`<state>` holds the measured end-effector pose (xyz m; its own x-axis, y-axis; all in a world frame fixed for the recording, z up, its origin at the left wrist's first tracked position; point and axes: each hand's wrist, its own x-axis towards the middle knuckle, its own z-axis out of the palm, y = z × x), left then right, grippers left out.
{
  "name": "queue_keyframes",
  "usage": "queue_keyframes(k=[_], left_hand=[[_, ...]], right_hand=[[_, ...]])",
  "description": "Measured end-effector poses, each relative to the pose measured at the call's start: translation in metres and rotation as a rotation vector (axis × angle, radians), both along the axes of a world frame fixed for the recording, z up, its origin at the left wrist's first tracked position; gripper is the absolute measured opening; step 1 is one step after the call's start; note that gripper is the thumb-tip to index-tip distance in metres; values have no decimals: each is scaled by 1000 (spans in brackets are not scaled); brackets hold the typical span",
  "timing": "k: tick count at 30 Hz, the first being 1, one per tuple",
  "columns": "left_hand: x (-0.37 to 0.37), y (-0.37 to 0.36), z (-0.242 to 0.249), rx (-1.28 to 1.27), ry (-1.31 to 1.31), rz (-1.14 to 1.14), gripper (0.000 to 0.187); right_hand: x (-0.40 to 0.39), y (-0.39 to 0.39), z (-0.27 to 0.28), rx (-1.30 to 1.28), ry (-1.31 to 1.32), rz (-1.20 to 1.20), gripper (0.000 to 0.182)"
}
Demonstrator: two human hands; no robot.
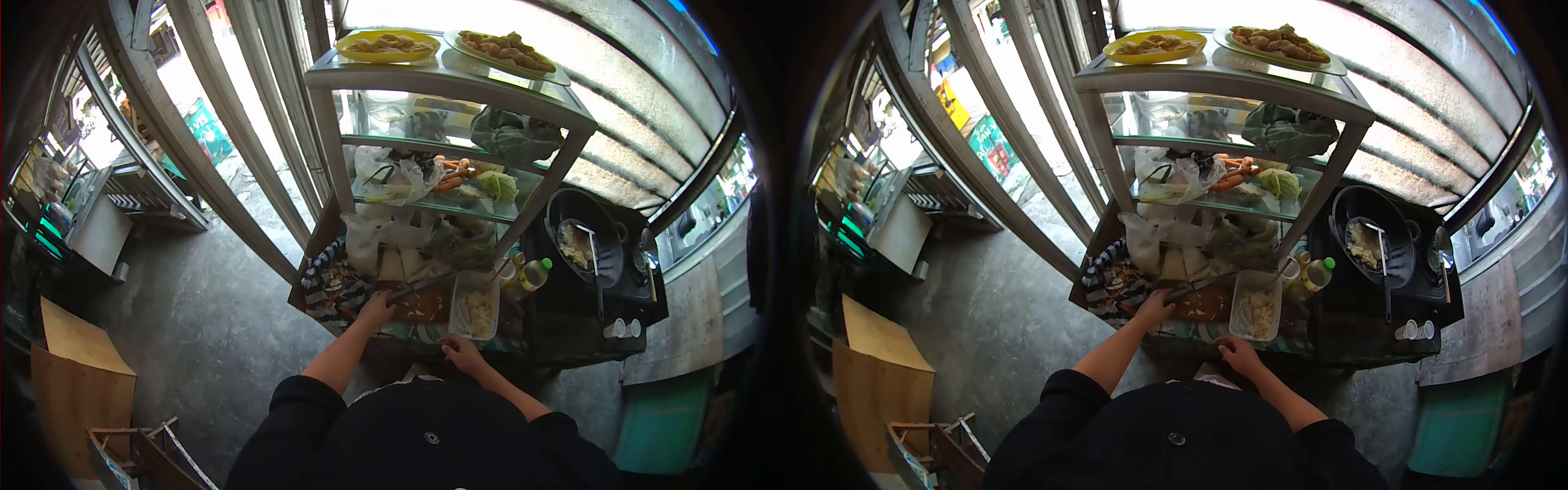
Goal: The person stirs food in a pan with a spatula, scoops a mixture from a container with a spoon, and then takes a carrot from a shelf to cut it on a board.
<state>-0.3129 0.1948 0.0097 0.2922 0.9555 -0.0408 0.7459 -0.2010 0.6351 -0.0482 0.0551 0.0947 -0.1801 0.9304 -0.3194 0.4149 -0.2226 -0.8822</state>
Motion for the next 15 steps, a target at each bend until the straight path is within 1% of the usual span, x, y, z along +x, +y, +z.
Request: queue_keyframes(k=[2,3,5,6,8,9,11,12,14,15], left_hand=[[15,1,21,9,283,-46,56],[20,1,31,15,278,-49,56],[22,2,42,-63,498,-111,53],[23,4,39,-57,498,-115,53],[22,2,26,-47,442,-85,41],[19,-2,19,-48,444,-89,41],[14,-9,8,101,300,-184,30],[14,-16,15,105,304,-186,30],[18,-35,55,-7,115,-169,26],[21,-37,70,-1,121,-174,26]], right_hand=[[11,16,6,23,-16,0,22],[18,24,6,17,-15,12,22],[30,38,9,18,-16,19,23],[34,42,15,31,-10,7,23],[42,49,15,43,-3,-8,23],[47,53,14,9,28,-20,23],[51,59,18,-22,65,-36,23],[51,60,27,-54,57,-24,24],[50,69,33,-75,55,-15,25],[48,72,32,-117,73,10,26]])
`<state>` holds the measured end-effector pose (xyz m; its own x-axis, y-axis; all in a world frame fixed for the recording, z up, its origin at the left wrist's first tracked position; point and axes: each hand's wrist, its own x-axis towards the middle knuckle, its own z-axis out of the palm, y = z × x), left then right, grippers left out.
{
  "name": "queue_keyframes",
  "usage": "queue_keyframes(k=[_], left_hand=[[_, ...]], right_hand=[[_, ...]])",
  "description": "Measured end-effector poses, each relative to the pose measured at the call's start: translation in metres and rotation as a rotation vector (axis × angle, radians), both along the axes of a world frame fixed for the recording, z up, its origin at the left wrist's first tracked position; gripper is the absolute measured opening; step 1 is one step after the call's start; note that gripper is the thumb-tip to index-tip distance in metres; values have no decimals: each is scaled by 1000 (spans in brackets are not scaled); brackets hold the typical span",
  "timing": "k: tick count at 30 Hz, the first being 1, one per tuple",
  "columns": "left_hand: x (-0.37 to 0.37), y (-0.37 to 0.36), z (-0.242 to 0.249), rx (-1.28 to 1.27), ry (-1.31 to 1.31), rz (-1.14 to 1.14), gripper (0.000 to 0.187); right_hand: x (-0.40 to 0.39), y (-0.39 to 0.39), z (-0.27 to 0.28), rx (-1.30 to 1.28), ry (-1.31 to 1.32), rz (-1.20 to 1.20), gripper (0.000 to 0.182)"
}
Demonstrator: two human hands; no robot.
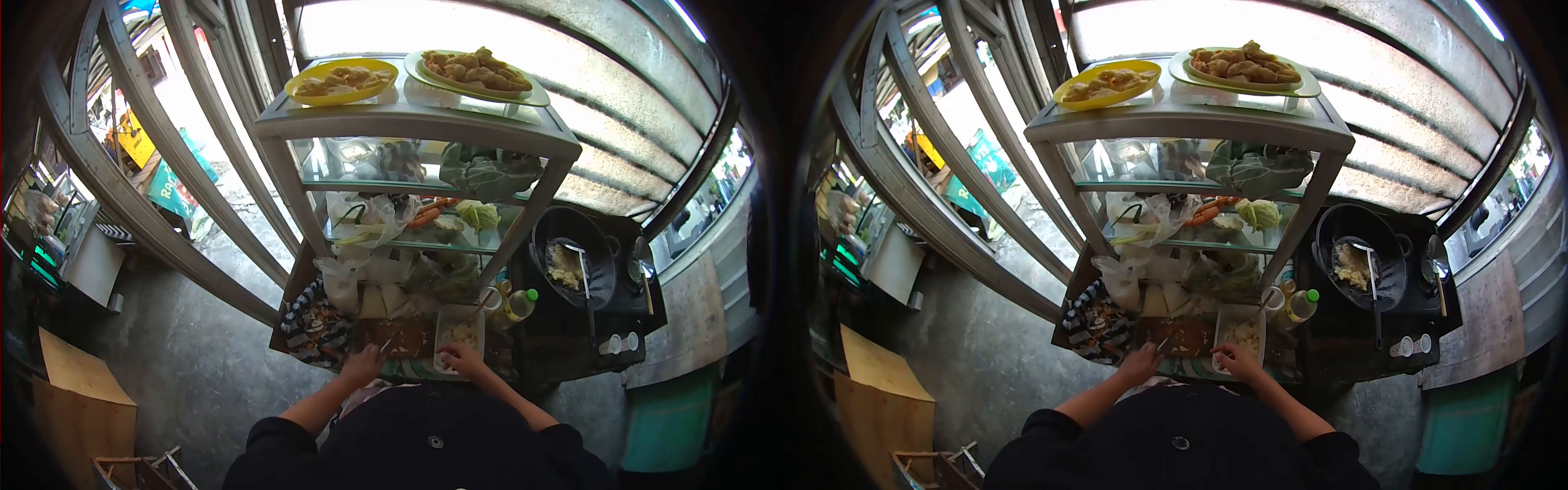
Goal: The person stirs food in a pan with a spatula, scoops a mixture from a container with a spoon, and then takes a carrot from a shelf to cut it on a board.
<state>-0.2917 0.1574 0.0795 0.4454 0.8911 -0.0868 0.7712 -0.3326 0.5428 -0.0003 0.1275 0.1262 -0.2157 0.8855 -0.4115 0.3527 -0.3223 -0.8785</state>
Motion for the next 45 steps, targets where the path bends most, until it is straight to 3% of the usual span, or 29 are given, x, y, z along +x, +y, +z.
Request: queue_keyframes(k=[2,4,7,9,10,12,14,16,17,18,20,22,23,25,28,29,30,31,32,45], left_hand=[[10,-8,24,-109,-121,15,25],[29,-5,53,-62,-182,25,25],[61,12,73,-129,-241,-60,28],[80,25,75,-178,-120,-301,24],[86,35,90,-182,-122,-305,24],[98,56,120,-51,63,-546,21],[95,91,90,184,-301,-597,22],[114,132,109,363,-325,-433,16],[126,160,117,505,-524,-383,14],[138,176,142,465,-598,-220,14],[159,247,130,588,-666,-179,20],[167,293,123,-127,-794,-47,27],[165,298,139,-129,-797,-64,27],[155,295,180,396,29,-245,32],[159,313,154,331,-133,-196,22],[161,329,148,262,120,-214,30],[170,304,199,262,123,-225,30],[171,273,250,-480,-132,-489,23],[137,287,320,-1233,-389,-713,17],[175,328,224,-677,-882,-352,24]], right_hand=[[-9,6,-3,-47,32,21,29],[-24,16,-5,-108,149,25,31],[-44,26,4,-32,202,50,36],[-45,30,-5,27,285,-36,36],[-45,32,-5,94,365,-111,35],[-35,26,8,76,416,-207,33],[-20,20,14,61,465,-309,31],[0,6,9,46,511,-416,25],[8,-3,8,49,507,-427,25],[17,-13,8,40,456,-460,23],[29,-31,11,39,401,-506,22],[38,-52,14,82,306,-555,21],[43,-62,13,89,302,-569,21],[51,-82,11,94,316,-629,20],[59,-110,7,99,333,-755,21],[61,-118,5,99,337,-768,21],[63,-124,3,115,343,-803,20],[63,-130,3,131,350,-838,20],[63,-135,4,133,353,-847,20],[65,-155,19,104,200,-891,15]])
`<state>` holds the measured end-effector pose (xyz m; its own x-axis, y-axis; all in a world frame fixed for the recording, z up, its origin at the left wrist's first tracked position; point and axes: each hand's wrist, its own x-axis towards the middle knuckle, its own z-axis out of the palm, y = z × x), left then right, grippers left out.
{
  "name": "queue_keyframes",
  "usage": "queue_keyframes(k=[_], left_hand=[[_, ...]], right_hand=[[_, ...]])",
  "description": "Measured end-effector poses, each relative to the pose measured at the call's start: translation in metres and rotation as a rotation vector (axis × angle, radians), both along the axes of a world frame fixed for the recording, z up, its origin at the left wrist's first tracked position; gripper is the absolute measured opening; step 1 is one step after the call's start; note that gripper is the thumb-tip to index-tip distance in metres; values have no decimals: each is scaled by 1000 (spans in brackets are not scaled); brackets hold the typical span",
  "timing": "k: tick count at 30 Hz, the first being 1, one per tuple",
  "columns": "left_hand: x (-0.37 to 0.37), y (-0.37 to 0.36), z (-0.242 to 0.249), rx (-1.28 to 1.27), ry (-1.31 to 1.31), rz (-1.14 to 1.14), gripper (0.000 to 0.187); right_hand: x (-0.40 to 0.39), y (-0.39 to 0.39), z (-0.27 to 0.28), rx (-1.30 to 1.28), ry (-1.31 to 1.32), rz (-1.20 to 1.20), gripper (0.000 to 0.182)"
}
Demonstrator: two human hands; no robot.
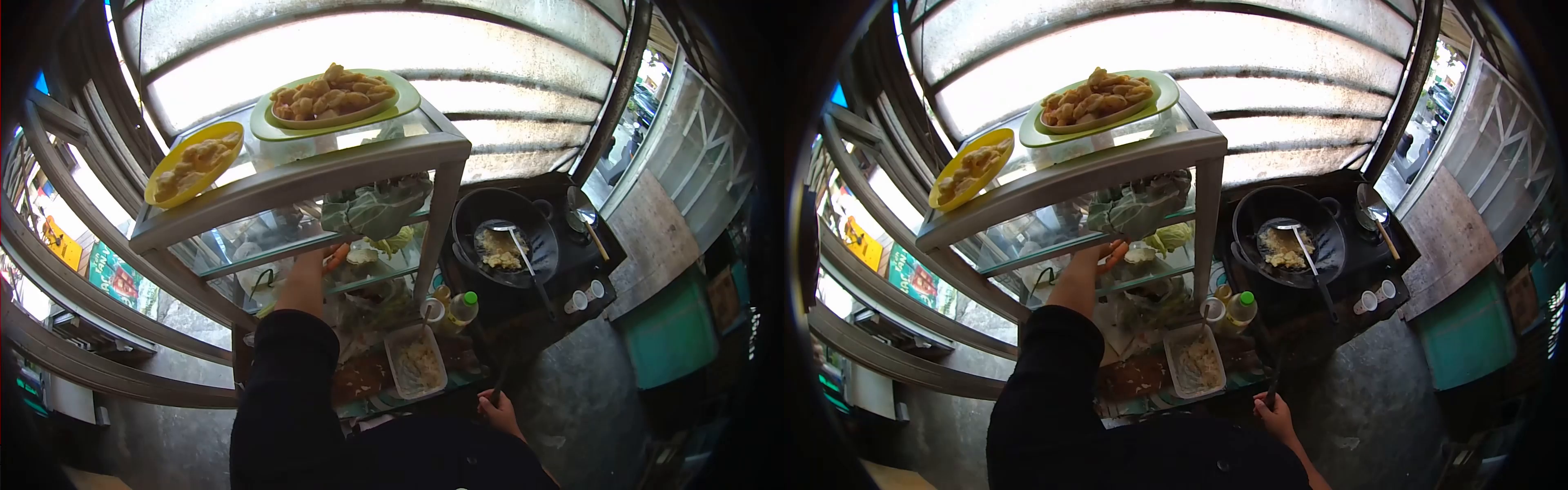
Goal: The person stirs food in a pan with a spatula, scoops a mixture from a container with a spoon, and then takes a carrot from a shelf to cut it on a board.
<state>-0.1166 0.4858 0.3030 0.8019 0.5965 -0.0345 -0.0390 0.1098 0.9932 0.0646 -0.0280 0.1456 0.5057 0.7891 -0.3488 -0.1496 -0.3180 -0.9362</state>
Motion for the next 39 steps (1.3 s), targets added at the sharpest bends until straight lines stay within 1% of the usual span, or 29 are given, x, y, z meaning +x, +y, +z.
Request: queue_keyframes(k=[2,4,6,7,8,11,12,13,15,16,17,18,19,20,21,22,23,25,26,27,28,29,31,32,33,35,36,38,39], left_hand=[[-1,6,-17,22,-55,123,25],[-1,8,-30,59,-114,254,26],[-17,-9,-51,102,-169,382,27],[-19,-12,-57,126,-191,444,28],[-11,3,-54,149,-210,506,28],[-24,1,-71,216,-263,710,30],[-38,-4,-74,-1,-298,528,37],[-41,-16,-72,4,-297,543,37],[-36,-44,-71,-363,-339,616,47],[-44,-55,-74,-362,-343,633,47],[-52,-65,-78,-501,-389,523,41],[-58,-77,-77,-639,-436,411,35],[-62,-86,-77,-643,-442,428,35],[-66,-96,-76,-719,-385,391,31],[-72,-103,-77,-797,-327,352,28],[-79,-105,-81,-794,-309,306,27],[-86,-108,-87,-801,-313,322,27],[-97,-124,-75,-870,-393,325,27],[-99,-138,-56,-875,-398,342,27],[-99,-156,-30,-822,-399,450,29],[-105,-167,-19,-768,-398,555,32],[-119,-166,-29,-774,-402,570,32],[-149,-158,-58,-779,-523,143,34],[-161,-155,-69,-771,-474,87,35],[-165,-155,-74,-773,-475,90,35],[-172,-167,-93,-847,-216,330,37],[-169,-180,-94,-862,-209,328,37],[-167,-214,-96,-607,73,502,34],[-174,-220,-116,-625,85,493,34]], right_hand=[[-2,-6,4,-18,-30,-15,15],[-1,-13,0,21,-3,-37,15],[2,-20,-2,22,-15,-39,14],[1,-22,-4,21,-20,-42,14],[1,-24,-6,24,-13,-44,14],[1,-23,-7,-10,-50,-21,14],[2,-19,-6,-33,-45,5,14],[3,-14,-5,-55,-43,34,14],[2,0,-1,-51,-57,68,15],[2,8,1,-51,-71,87,16],[2,15,-2,-55,-73,104,16],[2,23,-4,-7,-135,141,18],[1,30,-6,41,-196,180,19],[1,36,-7,35,-195,197,19],[-3,45,-3,84,-285,233,19],[-6,51,-1,135,-374,268,19],[-9,56,0,129,-370,284,19],[-16,65,0,48,-165,351,21],[-21,69,-2,41,-162,368,21],[-26,73,-4,59,-37,383,24],[-32,74,-5,74,88,395,27],[-39,75,-5,65,90,409,27],[-55,79,-3,53,182,413,30],[-63,82,-3,50,181,418,30],[-71,84,-1,41,138,428,31],[-96,82,2,9,106,427,31],[-107,87,6,-7,146,419,28],[-130,92,16,-43,196,399,26],[-142,93,23,-97,33,472,26]])
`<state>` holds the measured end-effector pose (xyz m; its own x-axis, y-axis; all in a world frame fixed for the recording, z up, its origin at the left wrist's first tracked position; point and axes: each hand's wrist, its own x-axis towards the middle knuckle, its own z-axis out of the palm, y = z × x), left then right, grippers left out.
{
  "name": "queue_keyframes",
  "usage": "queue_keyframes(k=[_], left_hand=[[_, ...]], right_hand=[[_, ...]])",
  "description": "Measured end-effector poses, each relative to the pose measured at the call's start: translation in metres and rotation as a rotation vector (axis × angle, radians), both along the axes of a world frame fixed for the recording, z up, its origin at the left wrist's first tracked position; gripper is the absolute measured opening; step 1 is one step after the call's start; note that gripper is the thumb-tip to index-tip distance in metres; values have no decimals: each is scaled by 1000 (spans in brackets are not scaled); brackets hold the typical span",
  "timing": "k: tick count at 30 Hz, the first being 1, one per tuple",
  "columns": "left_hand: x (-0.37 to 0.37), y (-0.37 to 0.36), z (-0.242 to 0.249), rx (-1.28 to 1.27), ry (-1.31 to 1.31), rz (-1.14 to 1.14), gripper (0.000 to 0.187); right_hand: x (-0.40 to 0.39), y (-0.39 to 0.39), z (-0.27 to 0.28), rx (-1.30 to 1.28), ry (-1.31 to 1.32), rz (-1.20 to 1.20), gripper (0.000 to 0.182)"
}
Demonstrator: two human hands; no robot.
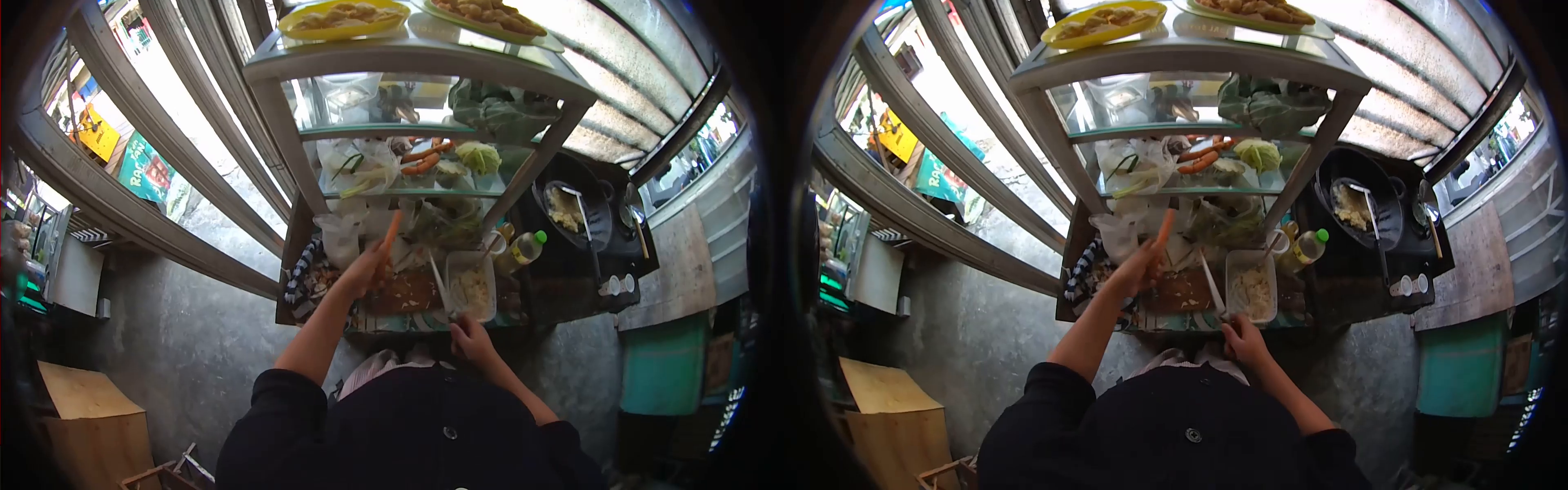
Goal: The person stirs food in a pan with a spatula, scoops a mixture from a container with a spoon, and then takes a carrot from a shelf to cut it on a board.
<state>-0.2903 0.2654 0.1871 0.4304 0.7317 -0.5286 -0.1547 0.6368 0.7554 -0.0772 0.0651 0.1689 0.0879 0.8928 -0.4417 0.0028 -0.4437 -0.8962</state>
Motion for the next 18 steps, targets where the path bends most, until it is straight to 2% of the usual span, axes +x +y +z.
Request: queue_keyframes(k=[1,2,3,4,5,6,8,11,18], left_hand=[[-6,-3,-34,55,234,-172,32],[-12,-7,-69,114,464,-348,31],[-19,-16,-102,98,463,-364,31],[-27,-29,-136,375,614,-419,30],[-34,-40,-161,660,755,-468,28],[-39,-48,-178,656,751,-477,28],[-49,-57,-200,991,734,-474,28],[-46,-63,-175,939,779,-390,25],[-41,-62,-166,916,905,-421,21]], right_hand=[[-11,0,3,-14,-164,82,27],[-20,2,0,-34,-160,72,27],[-28,3,-7,-74,-189,116,29],[-35,2,-17,-113,-218,163,31],[-42,-1,-41,136,-534,233,32],[-49,-3,-58,127,-533,228,32],[-61,-3,-87,179,-773,236,29],[-74,2,-120,70,-846,289,25],[-95,11,-142,-22,-930,292,21]])
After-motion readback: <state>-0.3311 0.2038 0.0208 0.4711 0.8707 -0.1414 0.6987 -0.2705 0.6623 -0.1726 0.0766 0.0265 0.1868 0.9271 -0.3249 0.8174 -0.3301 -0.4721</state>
